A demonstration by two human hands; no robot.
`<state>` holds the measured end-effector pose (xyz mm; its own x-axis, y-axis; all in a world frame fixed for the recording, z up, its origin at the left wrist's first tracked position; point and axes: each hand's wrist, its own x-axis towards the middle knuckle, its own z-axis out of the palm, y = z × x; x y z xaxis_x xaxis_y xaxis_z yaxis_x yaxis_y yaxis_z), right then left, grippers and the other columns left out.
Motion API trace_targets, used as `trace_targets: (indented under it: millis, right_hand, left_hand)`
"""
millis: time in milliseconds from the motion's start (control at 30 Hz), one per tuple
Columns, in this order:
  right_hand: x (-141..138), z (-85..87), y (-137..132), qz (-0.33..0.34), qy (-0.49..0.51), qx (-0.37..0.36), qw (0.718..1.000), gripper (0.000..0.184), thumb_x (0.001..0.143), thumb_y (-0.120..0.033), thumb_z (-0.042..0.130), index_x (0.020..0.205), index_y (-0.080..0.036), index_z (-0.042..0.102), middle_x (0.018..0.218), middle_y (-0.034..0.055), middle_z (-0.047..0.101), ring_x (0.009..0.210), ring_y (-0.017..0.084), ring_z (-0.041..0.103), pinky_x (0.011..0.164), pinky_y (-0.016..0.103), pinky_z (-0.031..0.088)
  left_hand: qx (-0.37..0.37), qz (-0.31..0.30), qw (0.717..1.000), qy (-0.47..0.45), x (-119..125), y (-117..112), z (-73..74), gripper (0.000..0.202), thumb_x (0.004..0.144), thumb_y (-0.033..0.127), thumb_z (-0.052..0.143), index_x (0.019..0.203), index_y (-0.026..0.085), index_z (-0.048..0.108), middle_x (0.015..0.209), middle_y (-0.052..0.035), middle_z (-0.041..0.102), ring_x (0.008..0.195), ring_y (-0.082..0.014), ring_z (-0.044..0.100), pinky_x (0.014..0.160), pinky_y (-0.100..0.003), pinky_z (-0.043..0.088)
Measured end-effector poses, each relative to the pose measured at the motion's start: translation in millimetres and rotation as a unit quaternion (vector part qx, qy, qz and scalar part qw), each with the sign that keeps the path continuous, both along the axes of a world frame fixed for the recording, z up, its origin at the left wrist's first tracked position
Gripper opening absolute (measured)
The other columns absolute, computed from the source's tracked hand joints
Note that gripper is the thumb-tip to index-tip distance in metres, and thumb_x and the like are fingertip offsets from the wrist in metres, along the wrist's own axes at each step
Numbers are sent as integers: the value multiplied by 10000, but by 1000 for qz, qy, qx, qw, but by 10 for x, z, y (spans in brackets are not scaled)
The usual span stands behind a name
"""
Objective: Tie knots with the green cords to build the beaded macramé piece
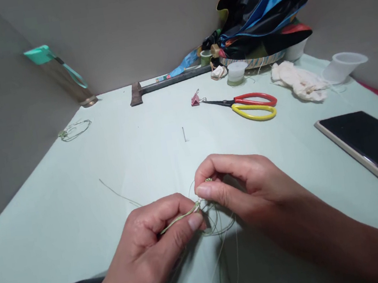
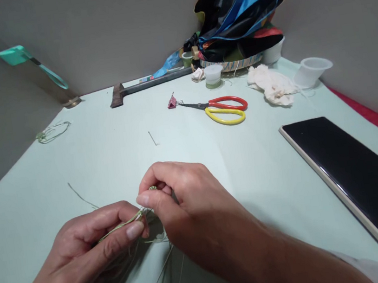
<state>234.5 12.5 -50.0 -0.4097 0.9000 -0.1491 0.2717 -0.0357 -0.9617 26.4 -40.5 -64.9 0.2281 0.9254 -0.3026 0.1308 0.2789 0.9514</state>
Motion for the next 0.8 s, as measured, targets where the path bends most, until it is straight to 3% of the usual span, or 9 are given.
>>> trace_targets:
  millis: [167, 433, 633, 800]
  right_hand:
    - [-61, -63, -34, -39, 1, 90, 995, 235, 937, -185, 633, 711, -248, 644, 656, -56, 619, 646, 146, 520, 646, 331, 379]
    - [-7, 100, -10, -6, 65, -99, 993, 171, 932, -216, 711, 765, -252, 704, 686, -52, 667, 672, 146, 590, 604, 282, 414]
    - [-1, 85, -10, 20, 65, -94, 993, 202, 957, -193, 701, 765, -248, 677, 709, -43, 699, 685, 150, 610, 603, 269, 438]
    - [5, 58, 1, 24, 76, -86, 993, 185, 955, -174, 690, 786, -249, 683, 704, -50, 703, 698, 152, 622, 632, 282, 448]
  left_hand:
    - [-64, -3, 998, -18, 30, 3, -3, 432, 1016, 524, 813, 740, 213, 696, 586, 89, 339, 526, -110, 226, 452, -279, 178]
    - [-92, -7, 994, -56, 25, -32, 28, 476, 997, 642, 844, 821, 207, 758, 605, 85, 389, 534, -100, 234, 473, -259, 175]
    - [-103, 10, 984, -146, 36, -10, 100, 311, 994, 526, 868, 948, 219, 859, 637, 61, 442, 578, -119, 311, 553, -285, 261]
    - [-149, 16, 965, -214, 103, 52, 134, 420, 964, 524, 883, 722, 206, 754, 593, 81, 303, 550, -116, 202, 512, -291, 184]
